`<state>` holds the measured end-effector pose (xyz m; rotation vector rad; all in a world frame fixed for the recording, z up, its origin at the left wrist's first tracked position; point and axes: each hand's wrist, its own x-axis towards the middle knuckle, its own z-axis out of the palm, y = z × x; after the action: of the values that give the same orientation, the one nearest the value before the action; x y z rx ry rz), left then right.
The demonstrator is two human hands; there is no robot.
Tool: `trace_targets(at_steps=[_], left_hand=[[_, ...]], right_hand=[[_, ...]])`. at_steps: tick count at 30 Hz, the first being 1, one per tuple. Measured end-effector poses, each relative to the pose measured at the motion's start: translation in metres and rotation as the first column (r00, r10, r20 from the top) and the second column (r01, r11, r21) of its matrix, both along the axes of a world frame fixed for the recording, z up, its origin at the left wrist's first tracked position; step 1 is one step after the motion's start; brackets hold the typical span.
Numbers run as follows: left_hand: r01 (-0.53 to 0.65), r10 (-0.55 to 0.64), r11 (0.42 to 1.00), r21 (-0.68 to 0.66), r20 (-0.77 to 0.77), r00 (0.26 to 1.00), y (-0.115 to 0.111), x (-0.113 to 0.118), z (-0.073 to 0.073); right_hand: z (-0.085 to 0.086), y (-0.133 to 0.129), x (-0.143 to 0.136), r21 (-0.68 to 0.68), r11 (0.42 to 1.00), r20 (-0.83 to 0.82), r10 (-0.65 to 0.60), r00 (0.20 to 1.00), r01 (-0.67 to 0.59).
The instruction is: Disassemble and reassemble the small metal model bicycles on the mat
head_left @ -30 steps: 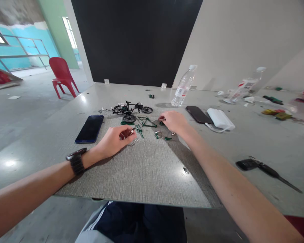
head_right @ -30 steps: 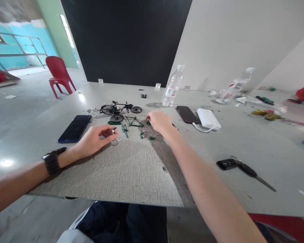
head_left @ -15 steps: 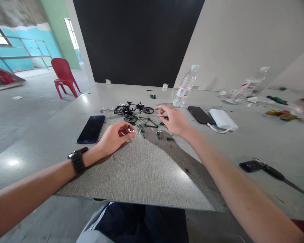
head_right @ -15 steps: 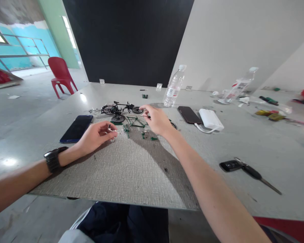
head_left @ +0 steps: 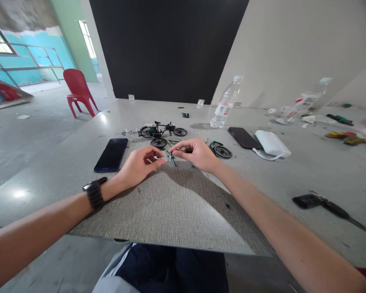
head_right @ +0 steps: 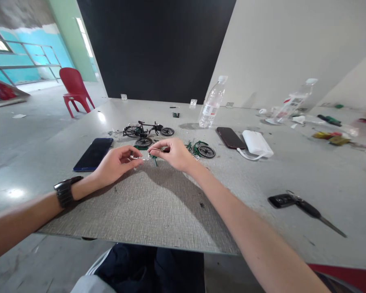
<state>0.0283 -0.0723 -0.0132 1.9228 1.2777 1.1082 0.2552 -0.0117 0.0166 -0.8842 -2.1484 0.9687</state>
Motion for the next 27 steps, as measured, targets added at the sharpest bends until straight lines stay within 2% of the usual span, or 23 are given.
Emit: trace_targets(at_steps=[9,15,18,22,27], left_hand=[[0.008,-0.007,1.0,-0.024,0.023,1.0,-0.001,0.001,0.001],[-0.023,0.023,1.0,-0.005,0.092,0.995,-0.001,0.0,-0.001],[-0.026,0.027,1.0,-0.005,0.121,0.992,-0.001,0.0,-0.001],[-0.028,0.029,1.0,-0.01,0.125,0.992,-0.002,0.0,0.0],[-0.027,0.029,1.0,-0.012,0.129,0.991,-0.002,0.0,0.0]], right_hand=[[-0.003,0.001,0.0,0.062,0.998,0.049,0.013,0.999,-0.016],[-0.005,-0.003,-0.003,0.146,0.989,0.047,-0.007,0.999,0.0],[-0.007,-0.005,-0.005,0.25,0.968,0.049,-0.016,0.999,0.003],[-0.012,-0.007,-0.007,0.411,0.912,0.086,-0.04,0.996,0.001],[-0.014,-0.009,-0.008,0.455,0.889,0.134,-0.015,0.991,-0.048]])
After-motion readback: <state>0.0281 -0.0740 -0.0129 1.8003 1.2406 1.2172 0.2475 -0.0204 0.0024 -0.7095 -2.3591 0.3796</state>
